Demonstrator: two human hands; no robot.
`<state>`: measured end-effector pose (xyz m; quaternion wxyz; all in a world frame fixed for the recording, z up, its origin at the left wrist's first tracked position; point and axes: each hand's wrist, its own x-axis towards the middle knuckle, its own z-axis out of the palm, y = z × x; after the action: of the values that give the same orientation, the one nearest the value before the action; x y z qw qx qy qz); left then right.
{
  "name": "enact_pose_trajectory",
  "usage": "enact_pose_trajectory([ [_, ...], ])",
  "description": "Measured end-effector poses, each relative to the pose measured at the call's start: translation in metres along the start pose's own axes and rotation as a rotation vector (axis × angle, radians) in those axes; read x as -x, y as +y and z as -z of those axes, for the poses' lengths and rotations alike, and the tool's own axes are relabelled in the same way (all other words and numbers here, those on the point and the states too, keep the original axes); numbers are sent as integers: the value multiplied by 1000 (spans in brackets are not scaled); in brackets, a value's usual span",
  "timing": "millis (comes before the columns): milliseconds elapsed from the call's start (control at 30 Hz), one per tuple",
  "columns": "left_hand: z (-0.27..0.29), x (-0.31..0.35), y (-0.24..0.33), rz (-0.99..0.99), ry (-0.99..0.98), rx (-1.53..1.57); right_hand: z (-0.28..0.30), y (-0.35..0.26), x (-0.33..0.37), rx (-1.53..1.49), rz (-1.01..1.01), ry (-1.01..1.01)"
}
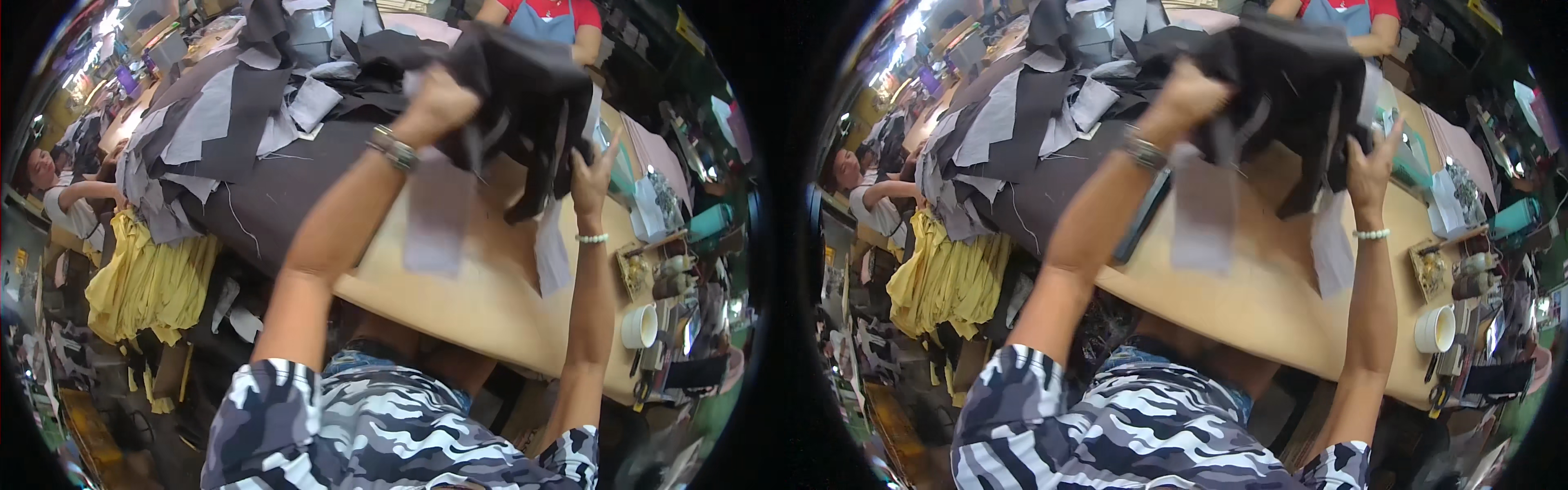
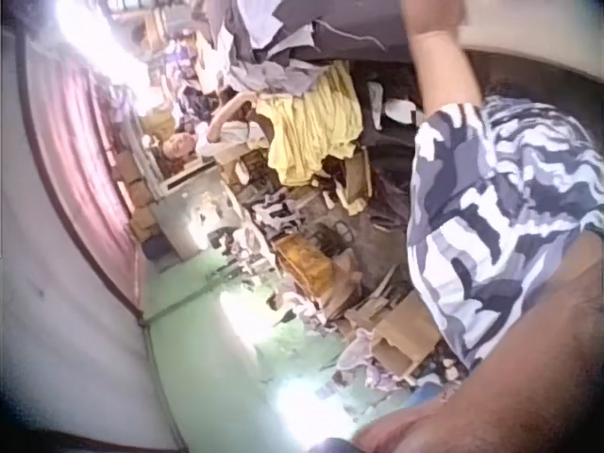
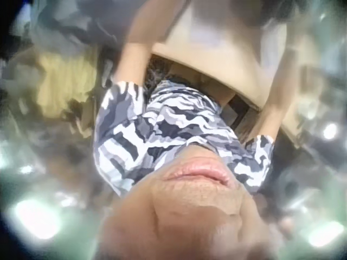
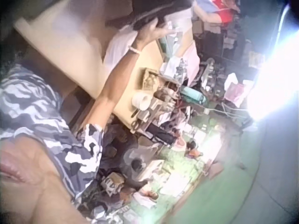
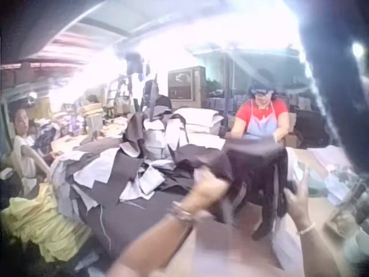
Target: The person aligns, folds, and presses pieces of fabric and lining together on a table by hand.
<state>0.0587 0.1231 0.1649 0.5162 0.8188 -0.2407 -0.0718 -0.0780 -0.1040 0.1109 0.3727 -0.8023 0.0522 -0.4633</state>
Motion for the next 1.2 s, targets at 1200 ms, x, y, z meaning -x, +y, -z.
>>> enact_pose_trajectory([
  [1200,16,134,-42,-711,-86,-930,53,-71,240,601,-150,190],
])
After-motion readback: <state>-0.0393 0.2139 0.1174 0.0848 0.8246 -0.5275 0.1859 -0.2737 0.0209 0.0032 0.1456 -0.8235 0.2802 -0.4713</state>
